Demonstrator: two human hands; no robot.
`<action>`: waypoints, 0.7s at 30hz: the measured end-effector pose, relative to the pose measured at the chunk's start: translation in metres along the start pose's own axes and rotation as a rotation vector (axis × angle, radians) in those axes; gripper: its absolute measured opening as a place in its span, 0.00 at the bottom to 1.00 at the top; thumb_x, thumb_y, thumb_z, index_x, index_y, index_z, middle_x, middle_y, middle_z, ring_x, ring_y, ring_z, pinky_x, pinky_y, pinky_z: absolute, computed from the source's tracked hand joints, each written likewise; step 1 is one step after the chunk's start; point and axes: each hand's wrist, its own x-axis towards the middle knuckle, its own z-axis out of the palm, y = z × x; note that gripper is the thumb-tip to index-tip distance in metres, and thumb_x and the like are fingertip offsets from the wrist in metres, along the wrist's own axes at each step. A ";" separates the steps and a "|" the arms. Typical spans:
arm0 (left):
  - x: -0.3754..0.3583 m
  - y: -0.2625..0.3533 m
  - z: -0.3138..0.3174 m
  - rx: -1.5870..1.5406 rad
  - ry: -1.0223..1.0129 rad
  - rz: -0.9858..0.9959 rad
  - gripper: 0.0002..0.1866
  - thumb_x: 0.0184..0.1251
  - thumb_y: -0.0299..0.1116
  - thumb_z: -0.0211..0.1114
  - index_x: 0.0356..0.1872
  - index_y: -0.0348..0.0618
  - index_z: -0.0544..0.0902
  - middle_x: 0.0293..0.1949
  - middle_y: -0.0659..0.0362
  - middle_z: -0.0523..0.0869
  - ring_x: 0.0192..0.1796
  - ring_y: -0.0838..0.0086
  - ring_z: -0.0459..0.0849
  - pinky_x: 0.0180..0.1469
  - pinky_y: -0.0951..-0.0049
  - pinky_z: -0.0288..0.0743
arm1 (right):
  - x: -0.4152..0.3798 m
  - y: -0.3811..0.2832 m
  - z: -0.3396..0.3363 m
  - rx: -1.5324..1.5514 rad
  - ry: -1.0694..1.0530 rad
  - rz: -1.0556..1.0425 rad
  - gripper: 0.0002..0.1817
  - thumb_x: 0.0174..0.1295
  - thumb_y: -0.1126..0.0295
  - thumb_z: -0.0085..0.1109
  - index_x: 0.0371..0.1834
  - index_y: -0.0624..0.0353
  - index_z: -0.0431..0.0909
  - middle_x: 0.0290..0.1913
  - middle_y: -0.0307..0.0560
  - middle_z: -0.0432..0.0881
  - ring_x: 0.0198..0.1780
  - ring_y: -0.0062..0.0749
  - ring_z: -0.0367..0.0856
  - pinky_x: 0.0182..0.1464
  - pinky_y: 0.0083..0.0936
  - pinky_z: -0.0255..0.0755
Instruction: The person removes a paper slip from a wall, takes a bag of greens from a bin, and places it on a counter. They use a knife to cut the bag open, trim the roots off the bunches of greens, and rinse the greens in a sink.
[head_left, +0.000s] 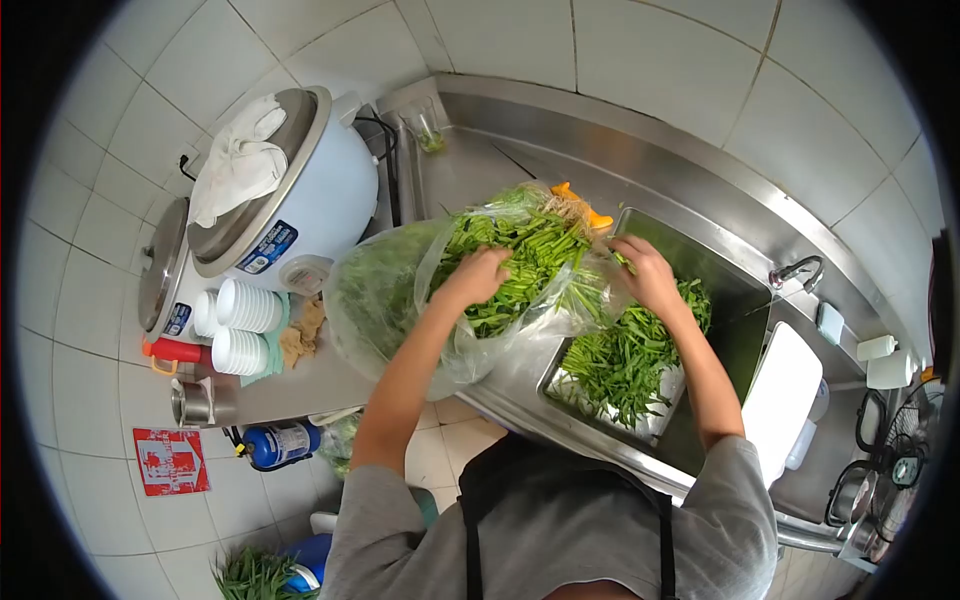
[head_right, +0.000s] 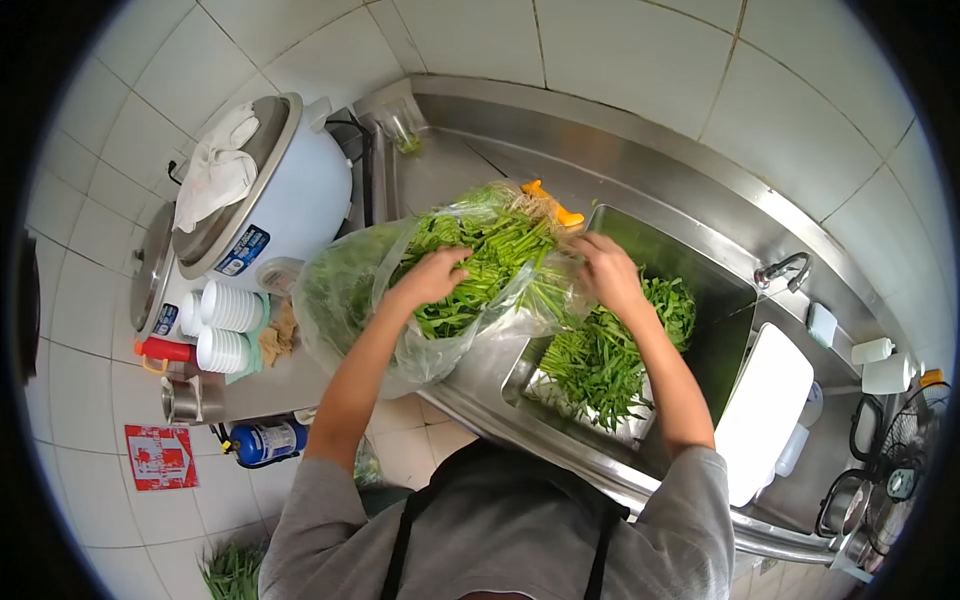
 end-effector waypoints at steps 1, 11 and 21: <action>0.001 0.000 0.005 0.071 -0.043 -0.005 0.24 0.61 0.32 0.57 0.59 0.38 0.68 0.62 0.47 0.66 0.65 0.56 0.63 0.66 0.61 0.56 | 0.025 -0.005 0.006 -0.031 -0.134 -0.077 0.26 0.44 0.79 0.57 0.52 0.55 0.72 0.52 0.48 0.73 0.55 0.45 0.69 0.54 0.35 0.67; -0.045 0.050 0.104 -0.037 -0.163 0.300 0.27 0.60 0.24 0.47 0.64 0.44 0.61 0.67 0.44 0.53 0.69 0.51 0.52 0.66 0.53 0.43 | 0.161 -0.005 0.133 -0.327 -1.227 -0.294 0.62 0.27 0.66 0.75 0.71 0.37 0.44 0.70 0.40 0.53 0.70 0.40 0.51 0.64 0.39 0.56; -0.052 0.043 0.106 -0.256 0.011 0.276 0.22 0.62 0.27 0.47 0.59 0.38 0.67 0.57 0.47 0.72 0.58 0.58 0.72 0.57 0.62 0.64 | 0.122 0.006 0.152 -0.306 -0.510 -0.328 0.36 0.40 0.70 0.66 0.58 0.52 0.64 0.39 0.51 0.78 0.45 0.49 0.75 0.46 0.39 0.71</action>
